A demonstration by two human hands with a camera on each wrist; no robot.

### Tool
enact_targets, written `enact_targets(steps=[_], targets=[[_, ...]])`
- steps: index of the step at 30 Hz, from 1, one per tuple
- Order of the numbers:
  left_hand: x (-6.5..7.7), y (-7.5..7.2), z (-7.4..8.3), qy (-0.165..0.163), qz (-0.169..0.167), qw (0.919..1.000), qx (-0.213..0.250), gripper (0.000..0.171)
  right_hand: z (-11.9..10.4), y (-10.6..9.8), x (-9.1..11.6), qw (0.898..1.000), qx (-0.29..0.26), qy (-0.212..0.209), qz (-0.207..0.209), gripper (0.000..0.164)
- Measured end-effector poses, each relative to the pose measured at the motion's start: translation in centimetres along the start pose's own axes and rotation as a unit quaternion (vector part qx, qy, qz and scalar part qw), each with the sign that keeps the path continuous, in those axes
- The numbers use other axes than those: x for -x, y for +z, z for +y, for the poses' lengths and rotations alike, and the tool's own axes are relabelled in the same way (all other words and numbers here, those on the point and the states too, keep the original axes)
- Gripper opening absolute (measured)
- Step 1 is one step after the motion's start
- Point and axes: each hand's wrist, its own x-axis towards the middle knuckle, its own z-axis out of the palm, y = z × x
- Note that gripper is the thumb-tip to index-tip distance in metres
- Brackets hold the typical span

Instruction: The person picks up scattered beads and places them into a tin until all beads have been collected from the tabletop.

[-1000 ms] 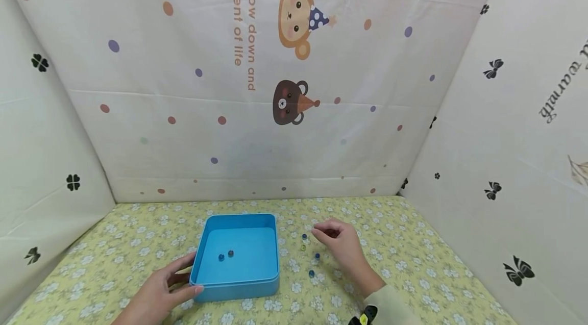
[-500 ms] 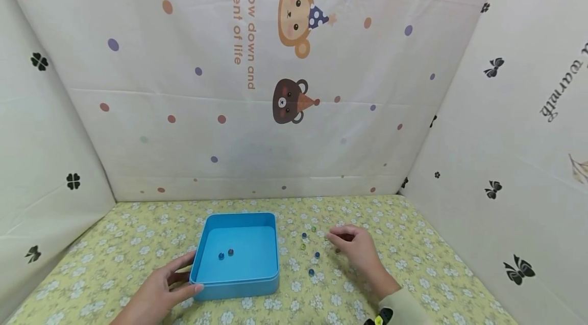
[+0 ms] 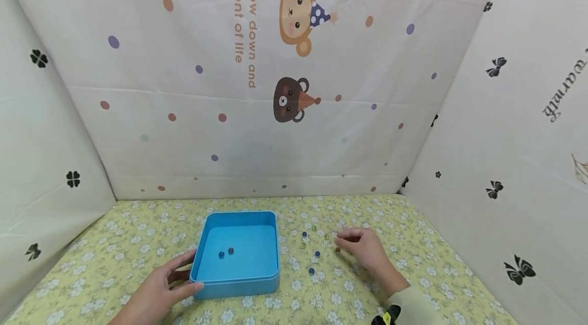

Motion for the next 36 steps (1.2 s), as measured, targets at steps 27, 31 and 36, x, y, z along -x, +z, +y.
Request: enact_targets(steps=[27, 31, 36], targets=[[-0.14, -0.33, 0.09, -0.010, -0.004, 0.9999, 0.000, 0.094, 0.02, -0.56, -0.06, 0.993, 0.095, -0.023, -0.065, 0.021], [0.02, -0.22, 0.24, -0.009, -0.001, 1.0000, -0.003, 0.093, -0.17, -0.62, -0.02, 0.992, 0.104, -0.021, -0.072, 0.020], [0.12, -0.16, 0.35, -0.008, -0.002, 1.0000, 0.001, 0.092, -0.37, -0.70, 0.09, 0.990, 0.111, -0.023, -0.085, 0.018]])
